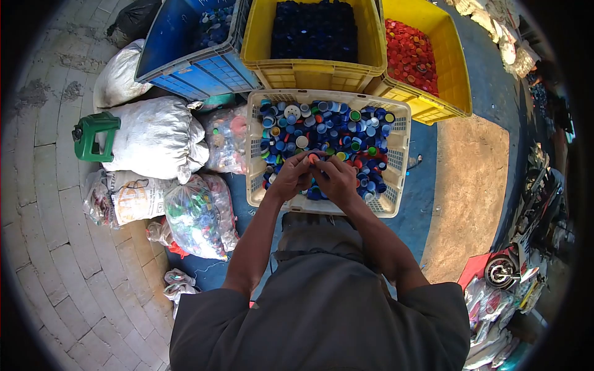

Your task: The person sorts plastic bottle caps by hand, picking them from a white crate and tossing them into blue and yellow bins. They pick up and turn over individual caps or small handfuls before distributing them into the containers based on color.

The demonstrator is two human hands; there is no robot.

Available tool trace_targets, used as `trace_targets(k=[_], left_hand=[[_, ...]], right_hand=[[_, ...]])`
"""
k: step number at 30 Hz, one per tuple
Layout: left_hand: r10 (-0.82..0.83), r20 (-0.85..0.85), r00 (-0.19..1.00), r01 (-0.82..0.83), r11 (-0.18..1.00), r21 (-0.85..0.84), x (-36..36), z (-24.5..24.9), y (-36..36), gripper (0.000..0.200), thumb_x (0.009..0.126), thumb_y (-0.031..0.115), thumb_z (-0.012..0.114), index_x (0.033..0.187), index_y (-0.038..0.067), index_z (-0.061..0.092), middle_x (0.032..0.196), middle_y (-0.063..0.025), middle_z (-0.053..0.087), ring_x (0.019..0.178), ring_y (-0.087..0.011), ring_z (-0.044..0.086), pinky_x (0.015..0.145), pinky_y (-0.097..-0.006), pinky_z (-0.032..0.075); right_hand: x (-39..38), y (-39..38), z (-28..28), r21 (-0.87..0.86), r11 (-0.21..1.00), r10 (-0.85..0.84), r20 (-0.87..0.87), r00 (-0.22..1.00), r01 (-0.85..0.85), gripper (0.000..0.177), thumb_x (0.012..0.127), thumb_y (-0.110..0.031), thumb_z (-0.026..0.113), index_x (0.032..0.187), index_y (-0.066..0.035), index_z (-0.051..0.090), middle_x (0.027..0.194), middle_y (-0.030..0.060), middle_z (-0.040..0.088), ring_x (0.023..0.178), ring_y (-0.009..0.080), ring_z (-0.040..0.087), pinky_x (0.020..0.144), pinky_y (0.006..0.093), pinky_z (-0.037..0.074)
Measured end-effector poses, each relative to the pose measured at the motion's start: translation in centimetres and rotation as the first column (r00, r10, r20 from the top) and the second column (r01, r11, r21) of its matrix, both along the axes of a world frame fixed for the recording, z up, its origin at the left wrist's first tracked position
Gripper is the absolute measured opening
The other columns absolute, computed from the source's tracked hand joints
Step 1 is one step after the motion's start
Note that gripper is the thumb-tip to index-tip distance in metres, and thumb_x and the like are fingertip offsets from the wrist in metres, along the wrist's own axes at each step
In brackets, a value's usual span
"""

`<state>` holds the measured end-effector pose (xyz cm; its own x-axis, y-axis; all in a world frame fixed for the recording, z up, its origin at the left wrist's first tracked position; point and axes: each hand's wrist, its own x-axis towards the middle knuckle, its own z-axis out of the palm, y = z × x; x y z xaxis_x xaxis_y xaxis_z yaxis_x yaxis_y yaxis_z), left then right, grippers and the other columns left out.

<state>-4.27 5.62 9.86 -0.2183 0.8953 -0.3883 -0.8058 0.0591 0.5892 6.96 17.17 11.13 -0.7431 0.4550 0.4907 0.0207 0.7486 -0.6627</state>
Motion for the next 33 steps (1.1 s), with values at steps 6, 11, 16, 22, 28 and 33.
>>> trace_targets(k=[6, 11, 16, 22, 28, 33], left_hand=[[0.045, -0.034, 0.998, -0.046, 0.998, -0.03, 0.2, 0.1, -0.2, 0.041, 0.099, 0.045, 0.043, 0.106, 0.009, 0.059, 0.06, 0.0094, 0.038, 0.045, -0.0009, 0.027, 0.043, -0.0196, 0.02], [0.024, -0.196, 0.98, -0.068, 0.973, -0.22, -0.3, 1.0, -0.2, 0.049, 0.101, 0.049, 0.031, 0.089, 0.01, 0.057, 0.057, 0.0088, 0.036, 0.046, -0.0024, 0.028, 0.044, -0.0213, 0.021], [-0.023, -0.318, 0.948, -0.033, 0.985, -0.17, 0.1, 0.7, -0.5, 0.05, 0.1, 0.053, 0.031, 0.087, 0.01, 0.054, 0.058, 0.0082, 0.038, 0.048, -0.0028, 0.029, 0.046, -0.0214, 0.022], [0.121, -0.114, 0.986, -0.128, 0.99, -0.062, 0.3, 1.2, -0.7, 0.053, 0.092, 0.062, 0.044, 0.091, 0.01, 0.054, 0.064, 0.0075, 0.043, 0.051, -0.0013, 0.032, 0.047, -0.0196, 0.024], [-0.032, -0.118, 0.992, 0.041, 0.996, 0.079, -0.6, -0.5, -1.4, 0.054, 0.089, 0.064, 0.048, 0.093, 0.01, 0.054, 0.064, 0.0076, 0.042, 0.048, -0.0016, 0.03, 0.044, -0.019, 0.023], [-0.107, -0.316, 0.943, 0.096, 0.994, -0.05, -1.3, 0.6, -1.3, 0.055, 0.089, 0.063, 0.048, 0.092, 0.009, 0.054, 0.063, 0.007, 0.043, 0.047, -0.0019, 0.032, 0.041, -0.0201, 0.023]], right_hand=[[0.5, 0.1, 0.1, 0.003, 0.998, 0.06, 0.068, 0.996, -0.06, 0.027, 0.072, -0.013, 0.076, 0.097, -0.009, 0.065, 0.069, 0.0024, 0.054, 0.056, 0.0198, 0.056, 0.047, 0.0319, 0.044], [0.4, 0.4, 0.2, 0.123, 0.986, 0.109, 0.042, 0.993, -0.114, 0.03, 0.071, -0.011, 0.077, 0.098, -0.008, 0.067, 0.065, 0.0023, 0.052, 0.052, 0.0166, 0.053, 0.044, 0.0301, 0.041], [0.1, 0.2, 0.3, 0.159, 0.98, 0.125, -0.035, 0.992, -0.118, 0.025, 0.074, -0.01, 0.073, 0.098, -0.009, 0.065, 0.067, 0.0011, 0.051, 0.055, 0.016, 0.054, 0.047, 0.0306, 0.043], [0.2, -0.3, 0.4, -0.078, 0.986, 0.153, 0.077, 0.985, -0.147, 0.027, 0.074, -0.015, 0.075, 0.099, -0.012, 0.066, 0.074, 0.0036, 0.058, 0.058, 0.0212, 0.059, 0.05, 0.0329, 0.046], [-0.4, -0.4, 2.0, -0.244, 0.959, 0.171, 0.095, 0.981, -0.144, 0.035, 0.075, -0.022, 0.076, 0.106, -0.013, 0.065, 0.076, 0.0052, 0.06, 0.06, 0.0258, 0.061, 0.052, 0.0355, 0.048], [-0.6, -0.7, 2.1, -0.281, 0.95, 0.169, 0.094, 0.981, -0.136, 0.034, 0.076, -0.021, 0.075, 0.107, -0.012, 0.064, 0.075, 0.0059, 0.061, 0.061, 0.0257, 0.062, 0.054, 0.0353, 0.049]])
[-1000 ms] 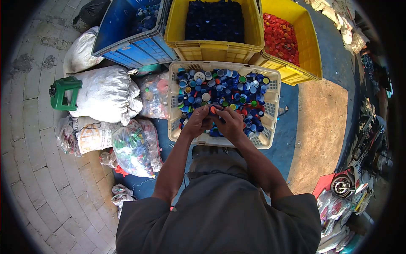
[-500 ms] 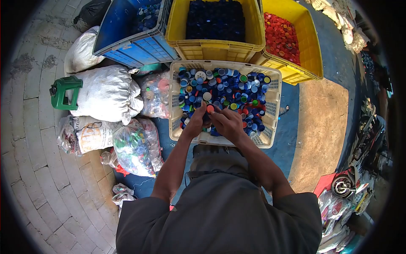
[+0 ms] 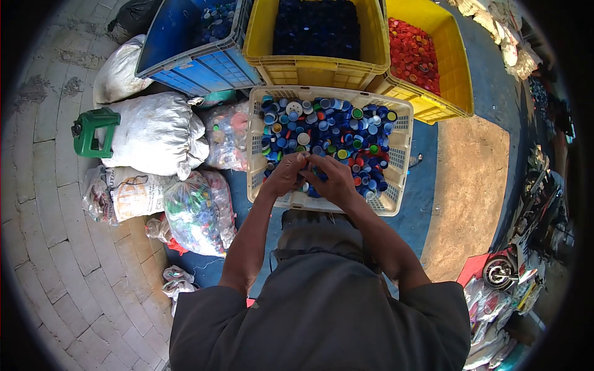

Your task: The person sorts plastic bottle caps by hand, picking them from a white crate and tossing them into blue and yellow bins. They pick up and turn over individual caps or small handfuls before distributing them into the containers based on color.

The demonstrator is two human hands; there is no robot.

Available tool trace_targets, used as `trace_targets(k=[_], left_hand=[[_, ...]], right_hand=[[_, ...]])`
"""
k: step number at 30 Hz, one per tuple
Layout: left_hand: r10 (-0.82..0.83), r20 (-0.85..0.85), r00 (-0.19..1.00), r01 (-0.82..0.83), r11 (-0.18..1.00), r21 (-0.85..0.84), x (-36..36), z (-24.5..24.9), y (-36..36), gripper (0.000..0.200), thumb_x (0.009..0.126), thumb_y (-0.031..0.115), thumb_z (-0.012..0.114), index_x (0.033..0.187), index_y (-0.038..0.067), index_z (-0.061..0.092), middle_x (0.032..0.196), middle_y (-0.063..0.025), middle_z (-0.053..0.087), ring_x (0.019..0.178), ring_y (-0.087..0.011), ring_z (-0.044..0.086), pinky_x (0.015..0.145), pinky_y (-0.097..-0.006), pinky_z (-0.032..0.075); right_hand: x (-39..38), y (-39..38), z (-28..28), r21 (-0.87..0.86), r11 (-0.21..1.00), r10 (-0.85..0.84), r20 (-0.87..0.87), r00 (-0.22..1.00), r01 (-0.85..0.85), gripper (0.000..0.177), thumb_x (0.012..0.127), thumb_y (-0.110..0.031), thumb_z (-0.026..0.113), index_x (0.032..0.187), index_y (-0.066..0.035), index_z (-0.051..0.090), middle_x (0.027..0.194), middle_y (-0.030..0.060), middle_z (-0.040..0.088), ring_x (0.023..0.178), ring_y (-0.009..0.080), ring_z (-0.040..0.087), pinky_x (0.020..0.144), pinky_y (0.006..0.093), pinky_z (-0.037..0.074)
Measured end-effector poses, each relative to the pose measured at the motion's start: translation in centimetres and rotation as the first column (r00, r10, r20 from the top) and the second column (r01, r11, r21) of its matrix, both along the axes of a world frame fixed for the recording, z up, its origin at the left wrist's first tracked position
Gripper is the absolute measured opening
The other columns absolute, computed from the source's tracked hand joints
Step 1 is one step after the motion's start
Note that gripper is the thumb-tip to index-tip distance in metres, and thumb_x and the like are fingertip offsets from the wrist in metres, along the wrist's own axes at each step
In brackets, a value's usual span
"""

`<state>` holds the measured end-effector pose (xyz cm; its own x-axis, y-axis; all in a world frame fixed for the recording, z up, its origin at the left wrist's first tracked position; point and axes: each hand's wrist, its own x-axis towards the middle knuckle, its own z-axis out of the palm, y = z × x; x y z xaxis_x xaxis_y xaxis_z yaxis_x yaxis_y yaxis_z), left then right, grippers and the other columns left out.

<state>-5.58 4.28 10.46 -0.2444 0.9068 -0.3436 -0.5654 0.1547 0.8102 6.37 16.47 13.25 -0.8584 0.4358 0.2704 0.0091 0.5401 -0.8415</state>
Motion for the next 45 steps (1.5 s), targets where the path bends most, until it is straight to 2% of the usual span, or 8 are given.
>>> trace_targets(k=[13, 16, 19, 25, 29, 33, 39, 45], left_hand=[[-0.018, -0.265, 0.964, 0.005, 0.999, -0.049, -1.1, -0.1, 0.1, 0.053, 0.088, 0.06, 0.054, 0.088, 0.007, 0.059, 0.062, 0.0068, 0.047, 0.047, -0.0003, 0.038, 0.04, -0.0198, 0.027], [0.048, -0.265, 0.963, -0.099, 0.978, -0.182, -1.0, 0.1, 0.7, 0.062, 0.083, 0.068, 0.052, 0.09, 0.006, 0.057, 0.06, 0.0036, 0.046, 0.046, -0.0038, 0.04, 0.038, -0.0187, 0.026], [0.236, 0.499, 0.834, -0.248, 0.968, -0.043, -1.4, -1.1, 0.6, 0.041, 0.091, 0.047, 0.055, 0.092, 0.005, 0.057, 0.063, -0.0016, 0.049, 0.049, -0.0094, 0.045, 0.037, -0.0204, 0.032], [0.471, 0.64, 0.607, -0.35, 0.882, -0.317, -1.6, -2.6, 3.3, 0.019, 0.088, 0.021, 0.051, 0.098, 0.005, 0.056, 0.082, -0.0063, 0.057, 0.065, -0.0173, 0.057, 0.046, -0.0265, 0.048], [0.607, 0.397, 0.688, -0.409, 0.777, -0.478, -3.2, -3.7, 7.7, 0.024, 0.089, 0.021, 0.05, 0.102, 0.001, 0.056, 0.09, -0.0119, 0.057, 0.079, -0.0244, 0.061, 0.064, -0.0358, 0.056], [0.466, 0.594, 0.656, -0.547, 0.835, -0.051, -8.8, 3.5, 14.7, 0.054, 0.091, 0.038, 0.052, 0.115, -0.009, 0.043, 0.109, -0.0231, 0.047, 0.112, -0.0376, 0.047, 0.102, -0.0528, 0.038], [0.526, 0.487, 0.697, -0.607, 0.795, 0.011, -12.3, 10.0, 15.8, 0.107, 0.088, 0.066, 0.043, 0.144, -0.007, -0.012, 0.148, -0.03, -0.023, 0.14, -0.0382, -0.022, 0.113, -0.0542, -0.005], [0.584, 0.304, 0.753, -0.549, 0.812, -0.2, -9.0, -3.2, 7.6, 0.052, 0.096, 0.048, 0.046, 0.121, 0.003, 0.05, 0.124, -0.0158, 0.047, 0.121, -0.0291, 0.042, 0.102, -0.0465, 0.033]], right_hand=[[0.5, 0.7, 0.4, -0.127, 0.991, -0.045, -0.05, 0.998, 0.039, 0.021, 0.079, -0.021, 0.075, 0.084, -0.004, 0.064, 0.073, 0.0047, 0.063, 0.059, 0.0163, 0.06, 0.051, 0.0311, 0.046], [0.7, 1.2, -2.1, -0.798, 0.542, -0.107, 0.246, 0.963, 0.264, 0.026, 0.089, -0.03, 0.065, 0.09, -0.004, 0.063, 0.08, 0.0038, 0.061, 0.056, 0.0159, 0.056, 0.052, 0.0304, 0.046], [0.8, 2.7, -2.7, -0.938, -0.149, -0.192, 0.337, 0.922, 0.312, 0.036, 0.096, -0.039, 0.052, 0.097, -0.005, 0.06, 0.089, 0.0051, 0.058, 0.064, 0.0167, 0.056, 0.06, 0.0314, 0.047], [0.3, 3.7, -2.9, -0.889, -0.388, -0.307, 0.372, 0.876, 0.242, 0.039, 0.095, -0.041, 0.049, 0.104, -0.003, 0.055, 0.097, 0.0081, 0.056, 0.087, 0.0221, 0.057, 0.074, 0.0349, 0.048], [-2.0, 6.3, -5.7, -0.883, -0.42, -0.372, 0.377, 0.848, 0.208, 0.041, 0.094, -0.034, 0.047, 0.112, 0.002, 0.048, 0.106, 0.0151, 0.054, 0.098, 0.0276, 0.053, 0.088, 0.0404, 0.045], [-7.3, 12.0, 2.3, -0.932, -0.294, -0.467, -0.054, 0.883, -0.213, 0.056, 0.089, -0.021, 0.044, 0.128, 0.017, 0.029, 0.138, 0.0315, 0.031, 0.132, 0.0417, 0.032, 0.111, 0.0494, 0.029], [-8.9, 15.5, 6.5, -0.985, -0.075, -0.549, -0.088, 0.831, -0.153, 0.062, 0.088, -0.012, 0.043, 0.137, 0.014, 0.014, 0.146, 0.0288, 0.014, 0.139, 0.0411, 0.02, 0.115, 0.0498, 0.023], [-0.7, 11.4, -4.3, -0.995, -0.005, -0.515, 0.092, 0.852, 0.104, 0.061, 0.089, -0.01, 0.041, 0.142, 0.008, 0.015, 0.138, 0.027, 0.03, 0.131, 0.0407, 0.035, 0.107, 0.0488, 0.038]])
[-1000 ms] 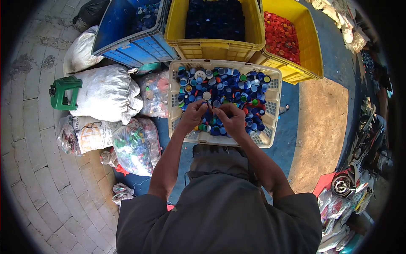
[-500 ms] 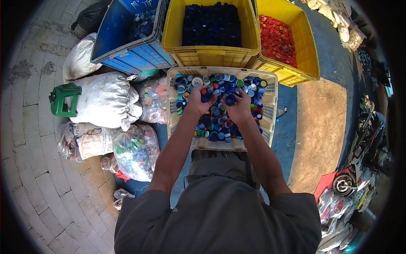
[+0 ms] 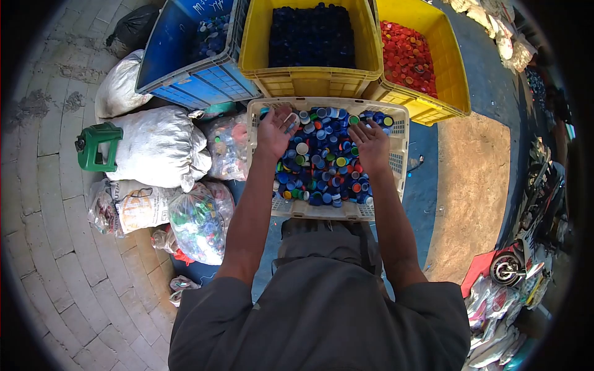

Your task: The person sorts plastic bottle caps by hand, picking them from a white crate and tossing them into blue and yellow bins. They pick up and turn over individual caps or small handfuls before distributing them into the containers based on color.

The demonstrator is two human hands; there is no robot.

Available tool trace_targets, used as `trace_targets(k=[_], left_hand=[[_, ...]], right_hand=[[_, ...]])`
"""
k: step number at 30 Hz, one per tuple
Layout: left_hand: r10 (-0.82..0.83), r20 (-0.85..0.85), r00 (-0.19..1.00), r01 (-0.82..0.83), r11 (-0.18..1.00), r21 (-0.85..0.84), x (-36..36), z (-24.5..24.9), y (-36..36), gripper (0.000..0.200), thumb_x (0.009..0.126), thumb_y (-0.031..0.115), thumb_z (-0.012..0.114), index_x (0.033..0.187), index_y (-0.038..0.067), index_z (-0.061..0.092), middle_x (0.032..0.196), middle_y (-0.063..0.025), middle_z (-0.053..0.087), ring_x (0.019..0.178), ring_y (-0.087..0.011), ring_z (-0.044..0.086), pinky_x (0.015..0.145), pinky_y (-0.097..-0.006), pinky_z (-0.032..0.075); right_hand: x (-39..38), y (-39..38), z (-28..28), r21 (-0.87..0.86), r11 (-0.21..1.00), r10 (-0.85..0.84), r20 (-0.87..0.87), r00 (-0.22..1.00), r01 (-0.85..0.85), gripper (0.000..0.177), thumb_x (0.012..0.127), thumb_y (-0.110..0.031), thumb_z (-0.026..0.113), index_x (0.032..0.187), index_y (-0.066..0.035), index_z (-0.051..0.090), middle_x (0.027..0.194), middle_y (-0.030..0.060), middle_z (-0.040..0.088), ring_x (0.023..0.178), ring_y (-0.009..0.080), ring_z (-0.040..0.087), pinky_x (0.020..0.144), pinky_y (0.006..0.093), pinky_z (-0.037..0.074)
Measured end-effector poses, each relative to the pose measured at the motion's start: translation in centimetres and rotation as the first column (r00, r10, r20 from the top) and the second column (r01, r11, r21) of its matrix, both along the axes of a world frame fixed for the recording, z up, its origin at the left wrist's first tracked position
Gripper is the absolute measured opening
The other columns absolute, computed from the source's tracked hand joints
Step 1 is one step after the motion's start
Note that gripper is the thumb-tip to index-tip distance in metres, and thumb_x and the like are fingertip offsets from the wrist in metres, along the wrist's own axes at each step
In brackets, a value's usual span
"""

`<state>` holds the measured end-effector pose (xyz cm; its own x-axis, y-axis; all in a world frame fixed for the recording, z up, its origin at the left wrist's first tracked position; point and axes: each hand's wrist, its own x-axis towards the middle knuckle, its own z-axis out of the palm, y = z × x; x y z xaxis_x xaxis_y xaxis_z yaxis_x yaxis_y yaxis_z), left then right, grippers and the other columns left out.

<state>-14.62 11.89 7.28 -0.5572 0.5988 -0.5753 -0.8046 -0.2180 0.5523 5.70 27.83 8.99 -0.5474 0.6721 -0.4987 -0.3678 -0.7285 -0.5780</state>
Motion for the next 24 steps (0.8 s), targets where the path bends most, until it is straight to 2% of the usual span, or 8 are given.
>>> trace_targets(k=[1, 3, 6, 10, 15, 18, 21, 24], left_hand=[[0.02, 0.027, 0.999, -0.019, 0.999, -0.049, 1.2, -2.1, -1.7, 0.041, 0.096, 0.043, 0.049, 0.107, 0.005, 0.059, 0.108, -0.0093, 0.058, 0.108, -0.0242, 0.053, 0.094, -0.0423, 0.043], [0.068, 0.025, 0.997, -0.062, 0.98, -0.189, 4.0, -5.2, -5.0, 0.035, 0.093, 0.041, 0.056, 0.095, 0.006, 0.061, 0.094, -0.0047, 0.06, 0.091, -0.0195, 0.059, 0.079, -0.0361, 0.05], [0.086, 0.117, 0.989, -0.047, 0.953, -0.299, 7.2, -8.2, -9.5, 0.034, 0.091, 0.04, 0.06, 0.09, 0.006, 0.061, 0.089, -0.0045, 0.059, 0.085, -0.0186, 0.059, 0.073, -0.0347, 0.05], [0.165, 0.14, 0.976, -0.092, 0.902, -0.421, 10.0, -8.4, -12.2, 0.031, 0.092, 0.038, 0.059, 0.092, 0.007, 0.062, 0.081, -0.0018, 0.059, 0.073, -0.0145, 0.058, 0.064, -0.0315, 0.05], [0.028, 0.128, 0.991, 0.032, 0.894, -0.446, 11.2, -8.4, -13.2, 0.025, 0.093, 0.034, 0.058, 0.095, 0.009, 0.061, 0.083, 0.0004, 0.059, 0.072, -0.0119, 0.058, 0.062, -0.0298, 0.05], [-0.011, 0.072, 0.997, 0.041, 0.902, -0.43, 11.6, -8.6, -13.0, 0.02, 0.093, 0.029, 0.057, 0.1, 0.01, 0.061, 0.084, 0.0015, 0.058, 0.073, -0.0095, 0.058, 0.061, -0.0274, 0.05], [-0.007, 0.031, 0.999, 0.02, 0.898, -0.44, 11.7, -8.7, -12.9, 0.018, 0.093, 0.026, 0.057, 0.103, 0.011, 0.06, 0.087, 0.0016, 0.058, 0.078, -0.0113, 0.059, 0.067, -0.0308, 0.049], [0.035, 0.033, 0.999, -0.018, 0.91, -0.415, 12.0, -7.8, -13.3, 0.016, 0.093, 0.023, 0.057, 0.103, 0.011, 0.059, 0.087, 0.0018, 0.058, 0.078, -0.0111, 0.058, 0.068, -0.0303, 0.049]], right_hand=[[1.5, -1.0, -1.1, -0.047, 0.999, 0.032, 0.093, 0.995, -0.027, 0.059, 0.091, -0.012, 0.04, 0.142, 0.007, 0.017, 0.141, 0.0274, 0.03, 0.13, 0.0395, 0.036, 0.107, 0.0482, 0.037], [4.5, -3.2, -4.2, -0.069, 0.996, 0.064, 0.252, 0.966, -0.048, 0.056, 0.09, -0.011, 0.043, 0.14, 0.005, 0.025, 0.137, 0.0233, 0.038, 0.119, 0.0338, 0.048, 0.099, 0.0427, 0.045], [8.1, -5.4, -8.0, -0.054, 0.99, 0.142, 0.441, 0.886, -0.132, 0.048, 0.088, -0.009, 0.045, 0.134, 0.003, 0.036, 0.124, 0.018, 0.052, 0.098, 0.0252, 0.058, 0.084, 0.037, 0.051], [9.7, -6.4, -9.7, 0.132, 0.937, 0.142, 0.7, 0.7, -0.322, 0.032, 0.086, -0.011, 0.055, 0.117, -0.001, 0.052, 0.102, 0.0097, 0.063, 0.076, 0.0177, 0.06, 0.067, 0.0333, 0.052], [8.7, -7.2, -9.4, 0.37, 0.609, -0.032, 0.895, 0.445, -0.701, 0.016, 0.082, -0.014, 0.063, 0.092, -0.002, 0.064, 0.083, 0.0109, 0.068, 0.07, 0.0198, 0.065, 0.063, 0.0318, 0.05], [7.2, -7.8, -10.6, 0.459, 0.463, 0.027, 0.848, 0.53, -0.758, 0.02, 0.078, -0.015, 0.065, 0.094, -0.003, 0.064, 0.08, 0.014, 0.067, 0.072, 0.0236, 0.065, 0.064, 0.0356, 0.05], [4.4, -8.6, -9.8, 0.428, 0.267, 0.099, 0.879, 0.466, -0.863, 0.019, 0.079, -0.015, 0.067, 0.092, -0.002, 0.064, 0.077, 0.0122, 0.065, 0.075, 0.0229, 0.066, 0.065, 0.0354, 0.049], [1.3, -10.5, -9.9, 0.428, 0.004, 0.055, 0.902, 0.427, -0.904, 0.024, 0.077, -0.015, 0.068, 0.099, -0.006, 0.064, 0.082, 0.0136, 0.064, 0.082, 0.029, 0.065, 0.069, 0.0397, 0.05]])
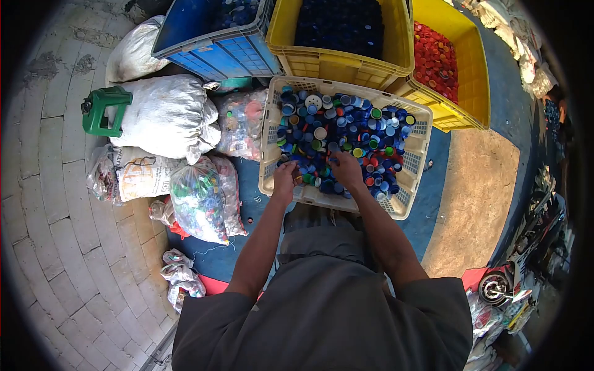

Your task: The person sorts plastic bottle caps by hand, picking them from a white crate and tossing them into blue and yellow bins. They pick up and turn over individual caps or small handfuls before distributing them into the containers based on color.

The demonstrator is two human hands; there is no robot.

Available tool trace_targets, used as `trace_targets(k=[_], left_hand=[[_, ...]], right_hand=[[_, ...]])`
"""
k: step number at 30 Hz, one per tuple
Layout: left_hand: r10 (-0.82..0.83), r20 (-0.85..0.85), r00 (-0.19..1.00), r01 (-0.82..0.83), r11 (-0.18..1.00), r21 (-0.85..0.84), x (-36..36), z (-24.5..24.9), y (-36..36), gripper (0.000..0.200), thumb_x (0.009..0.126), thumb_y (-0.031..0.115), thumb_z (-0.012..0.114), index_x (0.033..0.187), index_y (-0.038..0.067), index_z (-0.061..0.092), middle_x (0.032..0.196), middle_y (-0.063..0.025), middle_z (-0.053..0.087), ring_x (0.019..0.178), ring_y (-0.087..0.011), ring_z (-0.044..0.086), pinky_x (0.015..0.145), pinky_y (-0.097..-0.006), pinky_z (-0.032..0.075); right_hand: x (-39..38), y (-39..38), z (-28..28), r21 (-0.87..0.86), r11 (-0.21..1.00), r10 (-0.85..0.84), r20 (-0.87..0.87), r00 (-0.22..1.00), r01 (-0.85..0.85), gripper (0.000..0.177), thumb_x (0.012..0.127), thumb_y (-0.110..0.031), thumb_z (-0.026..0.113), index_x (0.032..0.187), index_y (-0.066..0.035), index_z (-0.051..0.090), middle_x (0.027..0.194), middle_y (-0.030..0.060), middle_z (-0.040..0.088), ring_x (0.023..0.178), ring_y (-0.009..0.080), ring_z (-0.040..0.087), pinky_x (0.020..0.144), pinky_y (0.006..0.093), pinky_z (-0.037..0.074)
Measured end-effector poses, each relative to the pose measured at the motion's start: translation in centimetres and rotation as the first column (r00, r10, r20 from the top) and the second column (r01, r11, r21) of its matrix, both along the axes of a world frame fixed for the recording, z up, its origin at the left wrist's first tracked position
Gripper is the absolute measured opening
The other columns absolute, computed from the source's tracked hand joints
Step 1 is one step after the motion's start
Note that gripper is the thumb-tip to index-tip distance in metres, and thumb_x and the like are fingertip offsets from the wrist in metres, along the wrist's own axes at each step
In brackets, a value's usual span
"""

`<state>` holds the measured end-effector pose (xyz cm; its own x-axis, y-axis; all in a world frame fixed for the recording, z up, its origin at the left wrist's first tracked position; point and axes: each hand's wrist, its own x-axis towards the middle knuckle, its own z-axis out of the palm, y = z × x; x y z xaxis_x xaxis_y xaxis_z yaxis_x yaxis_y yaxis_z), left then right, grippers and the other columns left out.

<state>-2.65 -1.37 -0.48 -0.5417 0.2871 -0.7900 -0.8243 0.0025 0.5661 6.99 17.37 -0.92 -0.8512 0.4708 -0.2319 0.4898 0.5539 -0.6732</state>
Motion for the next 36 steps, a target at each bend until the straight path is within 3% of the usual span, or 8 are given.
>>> trace_targets(k=[3, 16, 19, 23, 25, 28, 34, 36], left_hand=[[0.039, 0.002, 0.999, -0.039, 0.999, 0.01, 0.4, 0.4, -0.7, 0.014, 0.093, 0.022, 0.058, 0.101, 0.011, 0.058, 0.087, 0.0021, 0.057, 0.075, -0.0097, 0.057, 0.07, -0.0292, 0.049], [-0.1, -0.14, 0.985, 0.085, 0.99, -0.112, -0.4, 1.2, -0.5, 0.021, 0.088, 0.02, 0.066, 0.104, 0.007, 0.059, 0.079, 0.0039, 0.054, 0.067, -0.0054, 0.05, 0.061, -0.0245, 0.044], [-0.298, -0.34, 0.892, 0.216, 0.941, -0.26, -1.1, -0.6, -0.1, 0.027, 0.083, 0.016, 0.07, 0.105, 0.005, 0.059, 0.076, 0.0008, 0.055, 0.067, -0.0089, 0.052, 0.059, -0.0269, 0.045], [-0.651, -0.531, 0.543, 0.28, 0.736, -0.616, -1.8, -0.1, 1.6, 0.032, 0.076, 0.015, 0.073, 0.105, 0.006, 0.062, 0.076, -0.0057, 0.055, 0.07, -0.0182, 0.056, 0.063, -0.032, 0.046], [-0.722, -0.542, 0.43, 0.259, 0.674, -0.692, -2.0, -0.4, 2.7, 0.031, 0.075, 0.015, 0.073, 0.104, 0.009, 0.063, 0.083, -0.0092, 0.055, 0.076, -0.0245, 0.058, 0.067, -0.0369, 0.047], [-0.793, -0.527, 0.306, 0.167, 0.59, -0.79, -2.1, -1.6, 4.0, 0.031, 0.076, 0.019, 0.072, 0.105, 0.01, 0.064, 0.093, -0.0097, 0.054, 0.087, -0.0287, 0.057, 0.075, -0.0395, 0.047], [-0.904, -0.339, 0.26, 0.179, 0.39, -0.903, -2.7, -0.9, 6.0, 0.028, 0.077, 0.024, 0.071, 0.101, 0.009, 0.066, 0.101, -0.0105, 0.051, 0.1, -0.0296, 0.053, 0.083, -0.0422, 0.045], [-0.861, -0.419, 0.29, 0.177, 0.478, -0.86, -3.0, -1.7, 5.9, 0.025, 0.076, 0.024, 0.071, 0.096, 0.008, 0.068, 0.099, -0.0109, 0.051, 0.101, -0.0299, 0.052, 0.083, -0.0421, 0.044]], right_hand=[[-2.8, -1.8, 0.3, 0.073, 0.99, 0.125, -0.054, 0.991, -0.121, 0.031, 0.076, -0.016, 0.068, 0.106, -0.01, 0.062, 0.09, 0.0148, 0.064, 0.085, 0.0359, 0.063, 0.073, 0.0471, 0.051], [-7.7, -2.1, -0.3, 0.039, 0.967, 0.225, 0.338, 0.914, -0.252, 0.04, 0.072, -0.022, 0.075, 0.106, -0.007, 0.059, 0.102, 0.0187, 0.064, 0.095, 0.0372, 0.064, 0.075, 0.0469, 0.053], [-6.9, -1.6, 0.4, -0.004, 0.985, 0.169, 0.259, 0.951, -0.173, 0.042, 0.073, -0.025, 0.076, 0.104, -0.004, 0.058, 0.102, 0.0197, 0.064, 0.093, 0.0377, 0.063, 0.075, 0.0459, 0.052], [-4.0, -0.4, 0.7, -0.144, 0.989, -0.032, 0.071, 0.997, 0.042, 0.042, 0.077, -0.028, 0.074, 0.103, 0.0, 0.056, 0.095, 0.0159, 0.064, 0.083, 0.0302, 0.064, 0.072, 0.0399, 0.051], [-2.4, 0.1, 1.7, -0.374, 0.903, -0.188, 0.097, 0.978, 0.21, 0.04, 0.08, -0.028, 0.073, 0.102, 0.0, 0.055, 0.09, 0.0116, 0.063, 0.079, 0.0231, 0.063, 0.07, 0.0353, 0.05], [0.3, 0.3, 2.3, -0.783, 0.467, -0.453, 0.187, 0.872, 0.411, 0.035, 0.083, -0.025, 0.072, 0.101, -0.002, 0.054, 0.087, 0.0056, 0.06, 0.078, 0.0143, 0.061, 0.067, 0.0287, 0.049], [4.1, -0.3, 2.5, -0.857, 0.293, -0.513, 0.233, 0.826, 0.424, 0.034, 0.083, -0.022, 0.072, 0.104, -0.004, 0.053, 0.089, 0.0032, 0.059, 0.081, 0.0126, 0.061, 0.065, 0.025, 0.048], [4.5, -0.5, 2.8, -0.859, 0.285, -0.518, 0.236, 0.822, 0.426, 0.033, 0.083, -0.021, 0.072, 0.103, -0.004, 0.052, 0.089, 0.0032, 0.059, 0.081, 0.0127, 0.061, 0.065, 0.0249, 0.048]])
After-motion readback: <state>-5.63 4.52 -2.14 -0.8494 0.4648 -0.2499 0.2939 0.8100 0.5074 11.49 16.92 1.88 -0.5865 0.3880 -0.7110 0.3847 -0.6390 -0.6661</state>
